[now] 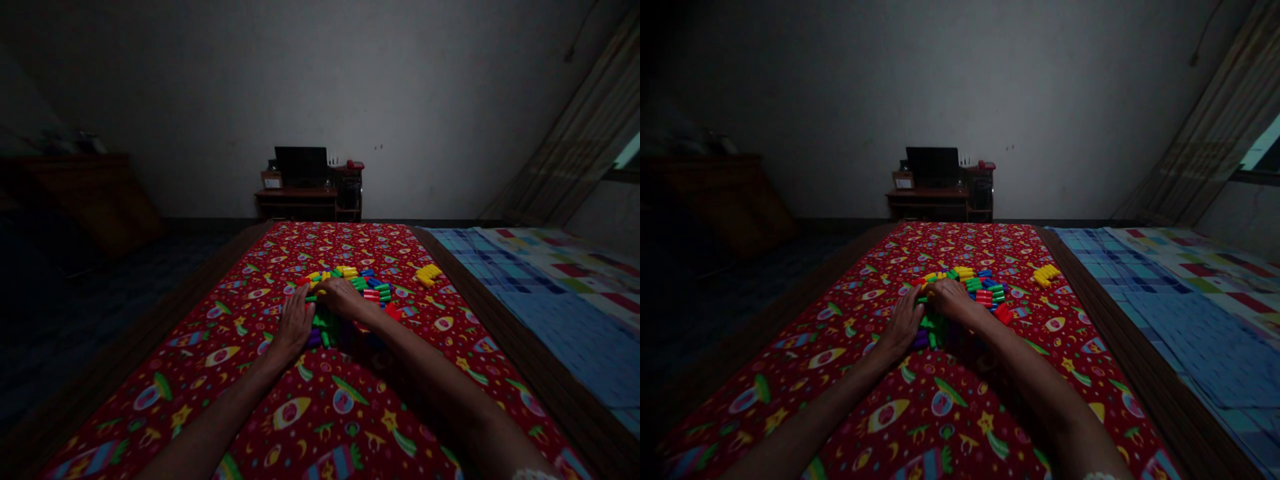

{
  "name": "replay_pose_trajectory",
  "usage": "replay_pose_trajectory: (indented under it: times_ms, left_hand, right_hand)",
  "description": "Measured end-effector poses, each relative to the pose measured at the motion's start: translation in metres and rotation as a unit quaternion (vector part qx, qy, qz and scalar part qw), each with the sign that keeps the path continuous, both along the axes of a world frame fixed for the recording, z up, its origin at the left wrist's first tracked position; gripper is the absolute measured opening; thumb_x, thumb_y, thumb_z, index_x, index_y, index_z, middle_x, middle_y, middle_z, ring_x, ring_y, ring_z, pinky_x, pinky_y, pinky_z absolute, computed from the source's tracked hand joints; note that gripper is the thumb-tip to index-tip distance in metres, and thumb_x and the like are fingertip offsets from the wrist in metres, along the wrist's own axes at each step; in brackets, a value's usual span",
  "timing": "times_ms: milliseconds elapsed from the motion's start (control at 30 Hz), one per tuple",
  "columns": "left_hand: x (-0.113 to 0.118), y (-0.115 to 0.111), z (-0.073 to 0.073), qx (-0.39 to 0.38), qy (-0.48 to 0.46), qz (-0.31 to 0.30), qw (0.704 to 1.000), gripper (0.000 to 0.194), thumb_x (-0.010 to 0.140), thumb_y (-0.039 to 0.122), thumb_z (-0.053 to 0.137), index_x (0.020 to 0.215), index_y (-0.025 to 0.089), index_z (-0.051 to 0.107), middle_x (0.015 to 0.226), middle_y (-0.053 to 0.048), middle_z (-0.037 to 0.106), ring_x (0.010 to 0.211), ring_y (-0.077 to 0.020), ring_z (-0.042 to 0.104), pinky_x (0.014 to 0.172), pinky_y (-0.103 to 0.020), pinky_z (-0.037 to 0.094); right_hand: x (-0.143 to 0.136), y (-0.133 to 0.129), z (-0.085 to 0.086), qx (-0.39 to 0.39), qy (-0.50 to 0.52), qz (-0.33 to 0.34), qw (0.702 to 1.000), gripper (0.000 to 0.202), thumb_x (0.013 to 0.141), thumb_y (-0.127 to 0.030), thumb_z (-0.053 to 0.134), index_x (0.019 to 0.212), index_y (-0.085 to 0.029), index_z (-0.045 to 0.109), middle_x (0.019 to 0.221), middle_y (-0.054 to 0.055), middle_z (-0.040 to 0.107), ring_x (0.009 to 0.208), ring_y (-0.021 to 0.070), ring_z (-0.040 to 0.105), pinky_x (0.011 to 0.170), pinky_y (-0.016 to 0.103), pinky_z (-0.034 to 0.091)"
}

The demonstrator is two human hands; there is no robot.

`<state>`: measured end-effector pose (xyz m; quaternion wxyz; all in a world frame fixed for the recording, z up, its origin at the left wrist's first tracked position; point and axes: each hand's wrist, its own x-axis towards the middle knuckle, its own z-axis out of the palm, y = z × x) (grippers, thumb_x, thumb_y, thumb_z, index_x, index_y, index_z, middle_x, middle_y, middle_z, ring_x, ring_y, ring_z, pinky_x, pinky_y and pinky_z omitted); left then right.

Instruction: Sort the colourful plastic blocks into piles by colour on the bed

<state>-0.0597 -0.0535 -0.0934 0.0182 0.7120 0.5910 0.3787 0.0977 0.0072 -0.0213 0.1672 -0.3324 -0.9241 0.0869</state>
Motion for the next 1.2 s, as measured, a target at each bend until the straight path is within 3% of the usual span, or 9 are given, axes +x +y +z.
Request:
replay_pose_trajectory:
  times_ms: [100, 200, 300, 400, 633, 767, 933, 1067, 1200]
  left_hand:
    - [0.0, -0.001, 0.002, 0.01, 0.0, -0.005, 1.0, 0.049, 0.096, 0.035, 0.026, 0.141, 0.016, 0.035, 0.143, -0.016, 0.046, 0.136, -0.0247, 0.038, 0.113, -0.052, 0.029]
    - [0.0, 0.0, 0.001, 0.014, -0.005, -0.009, 1.0, 0.048, 0.096, 0.035, 0.026, 0.14, 0.018, 0.037, 0.142, -0.014, 0.047, 0.135, -0.0241, 0.039, 0.113, -0.051, 0.029]
    - [-0.001, 0.001, -0.001, 0.008, -0.007, -0.014, 1.0, 0.047, 0.097, 0.036, 0.026, 0.138, 0.019, 0.039, 0.142, -0.014, 0.046, 0.136, -0.0237, 0.038, 0.114, -0.05, 0.027]
    - [-0.002, 0.002, -0.003, 0.006, -0.005, -0.015, 1.0, 0.047, 0.097, 0.036, 0.024, 0.137, 0.019, 0.041, 0.143, -0.014, 0.046, 0.137, -0.0236, 0.037, 0.114, -0.051, 0.026]
    - [-0.003, 0.005, -0.006, 0.014, -0.007, -0.008, 1.0, 0.045, 0.097, 0.037, 0.024, 0.132, 0.02, 0.046, 0.142, -0.013, 0.047, 0.135, -0.0237, 0.038, 0.113, -0.052, 0.026]
    - [-0.003, 0.005, -0.007, 0.013, -0.012, -0.007, 1.0, 0.045, 0.097, 0.038, 0.026, 0.134, 0.02, 0.044, 0.142, -0.012, 0.046, 0.135, -0.0239, 0.038, 0.113, -0.051, 0.026]
    - [0.001, -0.002, 0.002, 0.011, -0.046, -0.009, 0.999, 0.048, 0.096, 0.038, 0.028, 0.14, 0.019, 0.036, 0.142, -0.013, 0.045, 0.135, -0.0251, 0.038, 0.113, -0.052, 0.028]
    - [0.002, -0.005, 0.011, -0.004, -0.114, -0.001, 0.993, 0.049, 0.096, 0.038, 0.03, 0.141, 0.019, 0.034, 0.141, -0.014, 0.046, 0.132, -0.0246, 0.044, 0.111, -0.049, 0.036]
    - [-0.001, 0.0, 0.01, -0.019, -0.182, 0.008, 0.983, 0.047, 0.096, 0.037, 0.031, 0.138, 0.017, 0.036, 0.133, -0.016, 0.054, 0.123, -0.0247, 0.054, 0.105, -0.048, 0.043]
  right_hand:
    - [0.037, 0.015, 0.01, -0.014, 0.13, -0.048, 0.99, 0.03, 0.087, -0.019, 0.054, 0.115, -0.018, 0.066, 0.109, 0.01, 0.07, 0.097, 0.0207, 0.065, 0.082, 0.029, 0.047]
    - [0.093, 0.038, 0.015, -0.011, 0.231, -0.188, 0.954, 0.032, 0.086, -0.016, 0.049, 0.112, -0.018, 0.068, 0.105, 0.009, 0.073, 0.091, 0.019, 0.068, 0.08, 0.028, 0.05]
    - [0.155, 0.056, 0.011, 0.033, 0.257, -0.358, 0.897, 0.035, 0.083, -0.016, 0.048, 0.11, -0.014, 0.07, 0.104, 0.012, 0.073, 0.094, 0.0215, 0.068, 0.084, 0.031, 0.051]
    - [0.205, 0.062, 0.002, 0.046, 0.232, -0.452, 0.86, 0.036, 0.078, -0.016, 0.048, 0.102, -0.011, 0.073, 0.104, 0.015, 0.073, 0.097, 0.0253, 0.068, 0.087, 0.034, 0.05]
    - [0.246, 0.062, -0.021, -0.002, 0.238, -0.555, 0.797, 0.034, 0.069, -0.019, 0.054, 0.092, -0.012, 0.077, 0.089, 0.015, 0.075, 0.082, 0.0261, 0.07, 0.072, 0.031, 0.052]
    - [0.243, 0.061, -0.018, 0.023, 0.251, -0.554, 0.793, 0.033, 0.069, -0.02, 0.053, 0.091, -0.013, 0.077, 0.087, 0.014, 0.075, 0.08, 0.0258, 0.07, 0.072, 0.032, 0.052]
    - [0.204, 0.054, 0.019, 0.09, 0.271, -0.468, 0.836, 0.033, 0.077, -0.021, 0.049, 0.096, -0.014, 0.076, 0.085, 0.011, 0.075, 0.083, 0.0231, 0.07, 0.077, 0.03, 0.051]
    - [0.125, 0.037, 0.038, 0.042, 0.243, -0.292, 0.924, 0.031, 0.083, -0.019, 0.049, 0.102, -0.015, 0.073, 0.085, 0.008, 0.075, 0.078, 0.0189, 0.07, 0.076, 0.028, 0.051]
    - [0.028, 0.018, 0.027, -0.006, 0.079, -0.059, 0.995, 0.033, 0.086, -0.021, 0.054, 0.117, -0.019, 0.065, 0.101, 0.009, 0.073, 0.089, 0.0186, 0.067, 0.077, 0.027, 0.048]
